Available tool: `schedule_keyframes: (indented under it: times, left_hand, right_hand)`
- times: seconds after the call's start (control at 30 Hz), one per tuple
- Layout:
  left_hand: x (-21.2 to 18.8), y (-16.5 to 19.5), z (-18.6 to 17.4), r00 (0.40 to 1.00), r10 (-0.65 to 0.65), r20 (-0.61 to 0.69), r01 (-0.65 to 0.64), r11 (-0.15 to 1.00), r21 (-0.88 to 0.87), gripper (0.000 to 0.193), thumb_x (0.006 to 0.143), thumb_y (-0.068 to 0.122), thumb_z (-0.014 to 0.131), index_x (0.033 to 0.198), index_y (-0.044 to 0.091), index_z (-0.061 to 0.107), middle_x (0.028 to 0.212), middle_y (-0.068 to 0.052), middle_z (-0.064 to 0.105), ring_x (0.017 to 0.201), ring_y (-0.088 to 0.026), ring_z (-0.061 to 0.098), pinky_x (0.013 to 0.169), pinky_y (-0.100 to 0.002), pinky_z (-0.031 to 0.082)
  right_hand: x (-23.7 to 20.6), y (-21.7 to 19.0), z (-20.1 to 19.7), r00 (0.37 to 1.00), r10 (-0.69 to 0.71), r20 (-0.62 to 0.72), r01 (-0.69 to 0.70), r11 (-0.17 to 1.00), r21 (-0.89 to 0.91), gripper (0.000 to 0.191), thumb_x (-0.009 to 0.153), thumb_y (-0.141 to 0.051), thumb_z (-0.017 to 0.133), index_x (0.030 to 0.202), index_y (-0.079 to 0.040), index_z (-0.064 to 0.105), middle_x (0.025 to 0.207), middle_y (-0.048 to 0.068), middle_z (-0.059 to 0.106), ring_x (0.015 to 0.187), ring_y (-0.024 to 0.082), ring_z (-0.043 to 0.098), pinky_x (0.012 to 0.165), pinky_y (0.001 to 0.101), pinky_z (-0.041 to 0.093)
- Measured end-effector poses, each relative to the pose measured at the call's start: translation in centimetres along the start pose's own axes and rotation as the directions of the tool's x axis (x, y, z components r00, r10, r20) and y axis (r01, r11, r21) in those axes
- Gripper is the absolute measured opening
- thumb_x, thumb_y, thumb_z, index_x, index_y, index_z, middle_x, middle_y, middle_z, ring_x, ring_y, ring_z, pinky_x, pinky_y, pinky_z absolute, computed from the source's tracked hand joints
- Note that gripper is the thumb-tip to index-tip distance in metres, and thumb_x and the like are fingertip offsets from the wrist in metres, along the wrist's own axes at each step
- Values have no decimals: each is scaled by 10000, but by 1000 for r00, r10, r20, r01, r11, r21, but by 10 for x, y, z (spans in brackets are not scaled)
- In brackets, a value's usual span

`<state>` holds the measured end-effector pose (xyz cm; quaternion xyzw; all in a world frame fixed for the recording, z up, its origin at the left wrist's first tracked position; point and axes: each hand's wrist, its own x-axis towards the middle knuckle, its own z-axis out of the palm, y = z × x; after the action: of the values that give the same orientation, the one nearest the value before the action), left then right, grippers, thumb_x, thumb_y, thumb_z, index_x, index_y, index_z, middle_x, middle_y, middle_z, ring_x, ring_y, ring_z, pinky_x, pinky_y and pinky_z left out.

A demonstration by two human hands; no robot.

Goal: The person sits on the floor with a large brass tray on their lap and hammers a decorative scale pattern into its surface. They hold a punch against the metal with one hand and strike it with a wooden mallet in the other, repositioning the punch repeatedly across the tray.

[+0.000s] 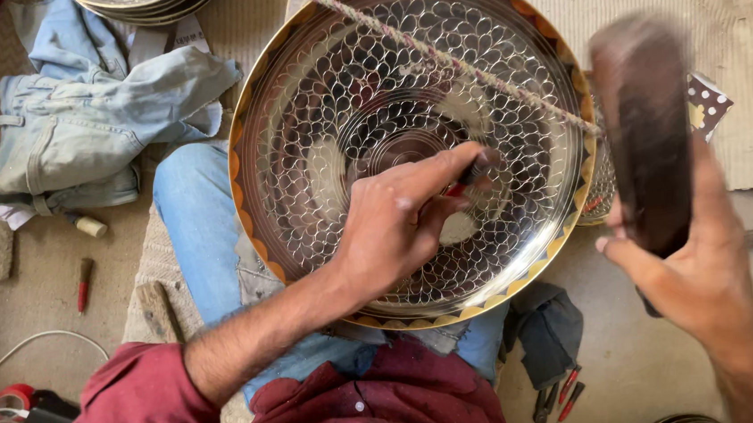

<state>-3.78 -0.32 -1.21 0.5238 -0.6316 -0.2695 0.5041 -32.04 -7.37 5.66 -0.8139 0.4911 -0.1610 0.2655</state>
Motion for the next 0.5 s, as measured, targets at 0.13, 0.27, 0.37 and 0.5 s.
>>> schedule_keyframes:
  times: [0.13, 0.27, 0.37, 0.5]
  left_hand:
    - [-4, 3, 6, 995, -63, -78, 59, 997, -55, 552, 932, -92, 641, 1431, 137, 586, 1137, -40, 787, 937, -153, 802, 784, -274, 676]
    - [-11, 6, 6, 985, -112, -134, 103, 992, -75, 514, 933, -31, 722, 1404, 126, 587, 1113, -58, 779, 912, -153, 791, 746, -292, 656]
    - [-11, 3, 6, 985, -130, -111, 123, 990, -73, 527, 917, -13, 740, 1402, 130, 593, 1081, -52, 780, 872, -144, 788, 719, -293, 654]
    - [-5, -3, 5, 999, -1, -51, -2, 999, -53, 554, 917, -35, 703, 1428, 143, 586, 1191, -47, 772, 972, -158, 795, 827, -300, 671]
  right_hand:
    - [23, -21, -15, 990, -27, 141, 78, 926, -368, 1003, 694, 67, 801, 1589, -188, 427, 1079, 166, 723, 803, 207, 705, 724, 371, 557]
    - [30, -32, -22, 989, -77, 128, 91, 990, -108, 1017, 757, 1, 748, 1660, -211, 332, 1028, 101, 692, 829, 177, 686, 730, 308, 570]
    - [27, -28, -24, 981, -112, 158, 145, 966, -214, 1029, 726, 21, 765, 1626, -256, 350, 1058, 88, 696, 806, 175, 679, 714, 306, 560]
    - [15, -11, -15, 986, -29, 166, 83, 939, -333, 978, 777, 1, 765, 1626, -178, 316, 1034, 83, 689, 738, 168, 652, 665, 295, 557]
